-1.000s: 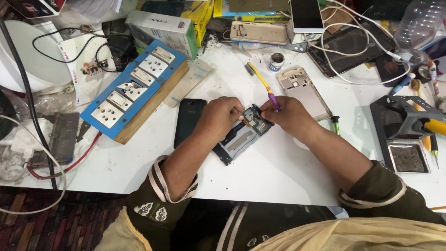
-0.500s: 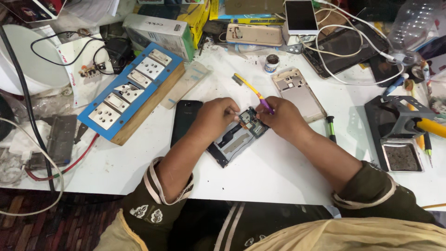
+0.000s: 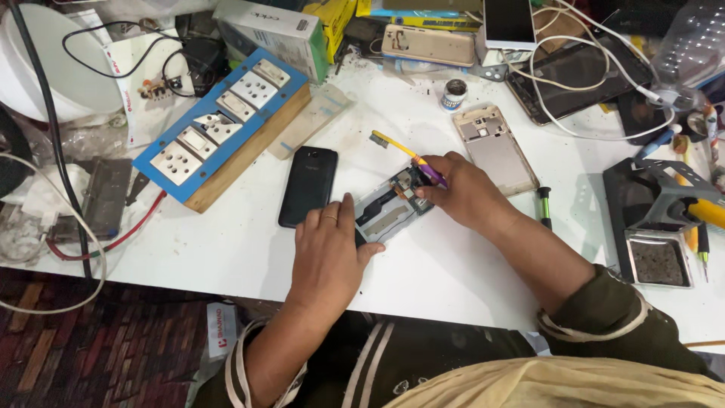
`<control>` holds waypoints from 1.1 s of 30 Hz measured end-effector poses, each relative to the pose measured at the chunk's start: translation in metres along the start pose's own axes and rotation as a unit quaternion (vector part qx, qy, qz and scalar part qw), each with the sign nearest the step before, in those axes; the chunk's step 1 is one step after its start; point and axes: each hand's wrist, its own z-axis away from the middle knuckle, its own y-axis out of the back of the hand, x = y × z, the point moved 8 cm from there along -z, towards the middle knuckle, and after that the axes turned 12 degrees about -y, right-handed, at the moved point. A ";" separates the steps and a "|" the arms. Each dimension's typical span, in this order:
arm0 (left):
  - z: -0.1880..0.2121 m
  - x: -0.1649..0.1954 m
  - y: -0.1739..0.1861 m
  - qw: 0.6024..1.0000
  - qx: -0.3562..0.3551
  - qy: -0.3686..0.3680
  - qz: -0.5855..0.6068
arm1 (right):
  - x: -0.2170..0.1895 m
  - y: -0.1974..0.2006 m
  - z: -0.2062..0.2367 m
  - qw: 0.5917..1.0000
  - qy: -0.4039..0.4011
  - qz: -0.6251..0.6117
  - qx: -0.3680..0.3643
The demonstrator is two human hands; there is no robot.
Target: The person cleans the interior of a disassembled smartphone with a toothbrush, then cleans the back cover of another phone. They remove the back cover and battery from a third phone and use a screwdriver to pry at internal components.
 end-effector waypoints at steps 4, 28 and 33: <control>-0.004 -0.005 -0.001 0.999 0.008 0.015 0.032 | 0.006 -0.002 -0.004 0.999 -0.003 -0.032 0.001; -0.015 -0.064 -0.079 0.804 0.139 0.091 0.570 | -0.001 0.042 0.009 0.971 0.122 -0.147 0.143; -0.009 -0.062 -0.074 0.812 0.178 0.086 0.549 | -0.039 0.037 0.056 0.978 0.179 -0.075 0.080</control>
